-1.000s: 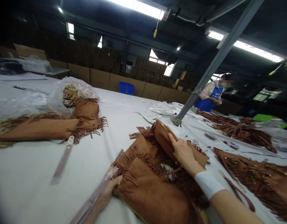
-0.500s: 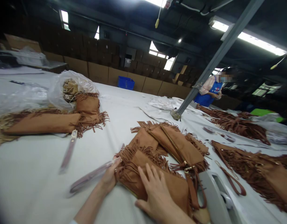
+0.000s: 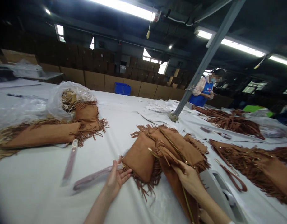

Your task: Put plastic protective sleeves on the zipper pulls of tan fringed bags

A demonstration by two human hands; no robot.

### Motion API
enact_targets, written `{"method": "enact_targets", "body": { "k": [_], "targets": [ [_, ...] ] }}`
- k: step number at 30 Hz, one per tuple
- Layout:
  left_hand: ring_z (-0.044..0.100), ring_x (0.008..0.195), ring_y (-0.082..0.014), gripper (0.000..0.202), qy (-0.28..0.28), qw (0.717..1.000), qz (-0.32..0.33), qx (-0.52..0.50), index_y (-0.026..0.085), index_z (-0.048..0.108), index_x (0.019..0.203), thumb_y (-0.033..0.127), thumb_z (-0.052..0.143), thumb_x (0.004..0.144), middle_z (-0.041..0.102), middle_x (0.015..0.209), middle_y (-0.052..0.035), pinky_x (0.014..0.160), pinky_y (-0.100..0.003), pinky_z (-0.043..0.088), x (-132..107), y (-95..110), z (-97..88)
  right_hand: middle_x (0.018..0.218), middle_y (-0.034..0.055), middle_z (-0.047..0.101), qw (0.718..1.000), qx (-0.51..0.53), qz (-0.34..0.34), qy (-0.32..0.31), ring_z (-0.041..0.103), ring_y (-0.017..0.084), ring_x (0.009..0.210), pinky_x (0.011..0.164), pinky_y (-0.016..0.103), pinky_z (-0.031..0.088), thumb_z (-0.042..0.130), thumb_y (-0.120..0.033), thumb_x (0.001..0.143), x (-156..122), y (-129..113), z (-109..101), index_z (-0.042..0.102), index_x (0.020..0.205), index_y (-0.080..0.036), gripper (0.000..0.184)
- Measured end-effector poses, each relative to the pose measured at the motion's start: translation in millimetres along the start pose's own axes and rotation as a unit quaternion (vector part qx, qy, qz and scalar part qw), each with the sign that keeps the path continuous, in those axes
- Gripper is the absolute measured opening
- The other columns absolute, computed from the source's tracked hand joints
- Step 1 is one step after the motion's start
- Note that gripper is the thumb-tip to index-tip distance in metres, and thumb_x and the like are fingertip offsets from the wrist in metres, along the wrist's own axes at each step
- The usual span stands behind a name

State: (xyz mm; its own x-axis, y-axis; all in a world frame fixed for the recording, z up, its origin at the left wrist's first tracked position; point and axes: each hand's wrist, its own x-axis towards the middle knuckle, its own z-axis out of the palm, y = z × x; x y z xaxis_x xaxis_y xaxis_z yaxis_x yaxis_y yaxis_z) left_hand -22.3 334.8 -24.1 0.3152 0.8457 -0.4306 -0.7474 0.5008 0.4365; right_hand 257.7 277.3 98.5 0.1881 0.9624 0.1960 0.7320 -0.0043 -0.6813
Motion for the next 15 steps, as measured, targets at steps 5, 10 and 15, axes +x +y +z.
{"method": "enact_targets", "body": {
  "k": [5,10,15],
  "targets": [
    [0.073,0.078,-0.0206,0.023,0.006,0.999,0.009,-0.032,0.014,0.060,0.107,0.029,0.056,0.089,0.073,0.089,-0.0102,0.068,-0.029,0.057,1.0,-2.3,-0.8,0.100,0.0077,0.074,0.999,0.034,0.017,0.033,0.065,0.032,0.102,0.094,0.047,0.049,0.061,-0.050,0.075,11.8,-9.9,-17.4,0.071,0.105,-0.016,0.047],
    [0.071,0.091,-0.0225,0.025,-0.050,0.995,0.069,-0.046,0.014,0.063,0.108,0.028,0.057,0.088,0.073,0.101,-0.0118,0.086,-0.036,0.055,-3.4,1.1,3.6,0.104,0.0076,0.073,0.998,0.004,0.011,0.070,0.066,0.032,0.100,0.092,0.046,0.050,0.059,-0.049,0.075,19.0,-16.3,-36.5,0.070,0.108,-0.014,0.049],
    [0.065,0.105,-0.0260,0.038,-0.070,0.992,0.102,0.023,0.020,0.063,0.116,0.039,0.062,0.084,0.061,0.128,-0.0081,0.104,-0.043,0.043,-8.0,-2.4,6.9,0.097,0.0078,0.075,0.982,-0.133,-0.010,0.134,0.068,0.032,0.090,0.082,0.045,0.054,0.049,-0.045,0.081,20.5,-16.3,-40.0,0.071,0.106,-0.016,0.043]
  ]
}}
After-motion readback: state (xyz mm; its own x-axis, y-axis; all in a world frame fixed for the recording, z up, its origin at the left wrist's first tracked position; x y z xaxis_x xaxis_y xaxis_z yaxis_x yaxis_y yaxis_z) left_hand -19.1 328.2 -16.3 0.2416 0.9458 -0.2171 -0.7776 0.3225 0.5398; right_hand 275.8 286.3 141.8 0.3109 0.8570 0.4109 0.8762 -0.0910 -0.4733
